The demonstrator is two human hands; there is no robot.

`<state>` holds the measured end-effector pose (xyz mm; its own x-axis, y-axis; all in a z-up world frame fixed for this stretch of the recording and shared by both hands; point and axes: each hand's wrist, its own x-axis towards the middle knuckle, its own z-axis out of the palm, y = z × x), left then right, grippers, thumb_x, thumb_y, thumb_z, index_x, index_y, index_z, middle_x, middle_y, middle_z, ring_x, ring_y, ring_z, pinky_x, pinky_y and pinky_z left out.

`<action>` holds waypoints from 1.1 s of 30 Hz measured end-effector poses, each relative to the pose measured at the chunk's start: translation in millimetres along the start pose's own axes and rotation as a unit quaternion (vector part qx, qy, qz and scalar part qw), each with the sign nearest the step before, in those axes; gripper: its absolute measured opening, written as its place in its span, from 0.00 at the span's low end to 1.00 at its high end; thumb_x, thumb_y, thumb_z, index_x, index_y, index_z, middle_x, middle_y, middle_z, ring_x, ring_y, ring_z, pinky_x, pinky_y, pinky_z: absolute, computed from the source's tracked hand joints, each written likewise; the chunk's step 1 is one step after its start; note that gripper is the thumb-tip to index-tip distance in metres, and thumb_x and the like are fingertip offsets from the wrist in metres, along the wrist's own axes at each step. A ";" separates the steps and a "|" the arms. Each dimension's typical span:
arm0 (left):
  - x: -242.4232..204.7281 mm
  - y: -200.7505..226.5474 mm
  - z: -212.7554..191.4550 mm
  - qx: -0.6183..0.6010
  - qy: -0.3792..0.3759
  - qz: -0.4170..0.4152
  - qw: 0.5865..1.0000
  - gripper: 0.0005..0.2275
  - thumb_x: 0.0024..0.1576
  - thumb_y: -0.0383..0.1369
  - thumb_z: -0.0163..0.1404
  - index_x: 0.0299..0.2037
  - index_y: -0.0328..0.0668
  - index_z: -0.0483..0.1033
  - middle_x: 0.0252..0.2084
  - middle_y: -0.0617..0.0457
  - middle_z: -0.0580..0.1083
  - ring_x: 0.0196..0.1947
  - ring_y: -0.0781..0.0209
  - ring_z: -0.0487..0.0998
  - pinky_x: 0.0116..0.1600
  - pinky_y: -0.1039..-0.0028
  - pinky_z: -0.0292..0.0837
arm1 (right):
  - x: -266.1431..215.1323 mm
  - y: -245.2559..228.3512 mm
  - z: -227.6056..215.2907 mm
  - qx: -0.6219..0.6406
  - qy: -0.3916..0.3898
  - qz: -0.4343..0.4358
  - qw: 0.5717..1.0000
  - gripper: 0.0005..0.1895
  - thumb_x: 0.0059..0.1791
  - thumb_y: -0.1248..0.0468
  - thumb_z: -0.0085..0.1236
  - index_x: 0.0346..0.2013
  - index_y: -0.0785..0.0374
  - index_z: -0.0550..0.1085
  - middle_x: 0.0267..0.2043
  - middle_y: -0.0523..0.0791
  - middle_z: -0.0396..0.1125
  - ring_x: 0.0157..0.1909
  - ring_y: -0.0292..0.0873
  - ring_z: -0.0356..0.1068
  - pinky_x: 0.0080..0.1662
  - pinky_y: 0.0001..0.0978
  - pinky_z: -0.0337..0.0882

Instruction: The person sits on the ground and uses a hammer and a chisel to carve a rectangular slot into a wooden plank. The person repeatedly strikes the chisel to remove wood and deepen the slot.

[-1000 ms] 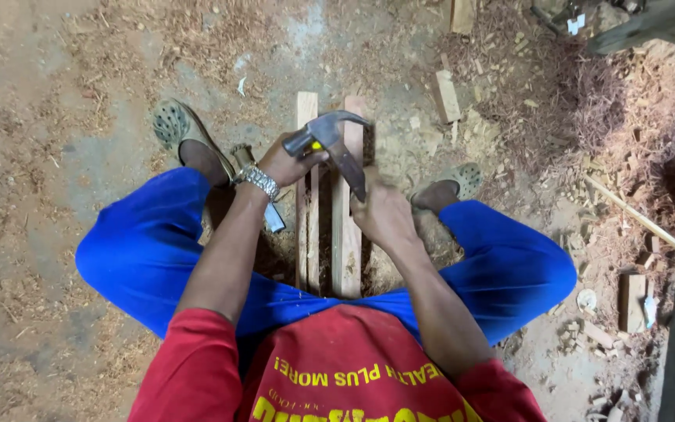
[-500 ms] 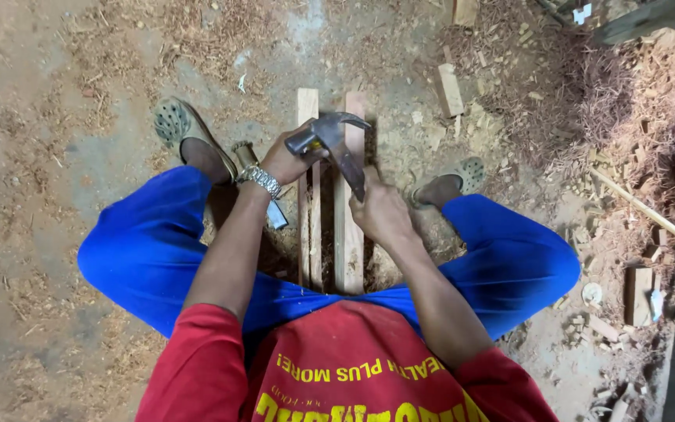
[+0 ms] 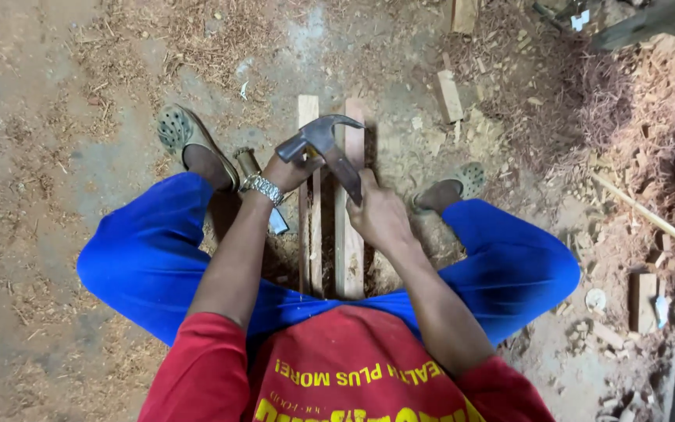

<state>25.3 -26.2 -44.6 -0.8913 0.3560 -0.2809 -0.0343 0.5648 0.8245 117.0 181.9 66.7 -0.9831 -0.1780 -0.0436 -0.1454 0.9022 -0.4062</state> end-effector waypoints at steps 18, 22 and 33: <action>-63.8 11.6 30.9 0.059 0.125 0.249 0.959 0.12 0.53 0.33 0.63 0.26 0.39 0.72 0.31 0.45 0.74 0.38 0.47 0.77 0.49 0.58 0.73 | -38.2 4.3 -33.0 0.173 -0.057 0.235 0.955 0.17 0.50 0.56 0.61 0.48 0.63 0.72 0.26 0.60 0.70 0.28 0.60 0.76 0.35 0.52 0.73; -22.0 19.1 5.0 0.025 -0.033 0.232 0.972 0.09 0.50 0.33 0.62 0.27 0.40 0.74 0.30 0.47 0.76 0.33 0.51 0.78 0.41 0.61 0.74 | -48.2 15.1 -29.2 0.231 0.074 0.125 0.962 0.16 0.47 0.62 0.61 0.44 0.67 0.69 0.27 0.56 0.71 0.30 0.51 0.75 0.32 0.43 0.73; 76.8 54.2 -9.1 -0.154 0.108 -0.094 0.978 0.13 0.56 0.42 0.61 0.34 0.40 0.80 0.28 0.55 0.78 0.24 0.66 0.75 0.30 0.73 0.72 | -42.0 11.6 -40.4 0.268 0.104 0.169 0.943 0.12 0.47 0.63 0.64 0.41 0.65 0.72 0.25 0.50 0.71 0.23 0.41 0.69 0.30 0.38 0.71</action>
<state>-49.0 25.0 -17.0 -0.9298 0.0822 -0.3588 -0.3120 0.3415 0.8866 152.1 215.8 100.7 -0.9717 0.2154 -0.0970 0.2035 0.5549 -0.8066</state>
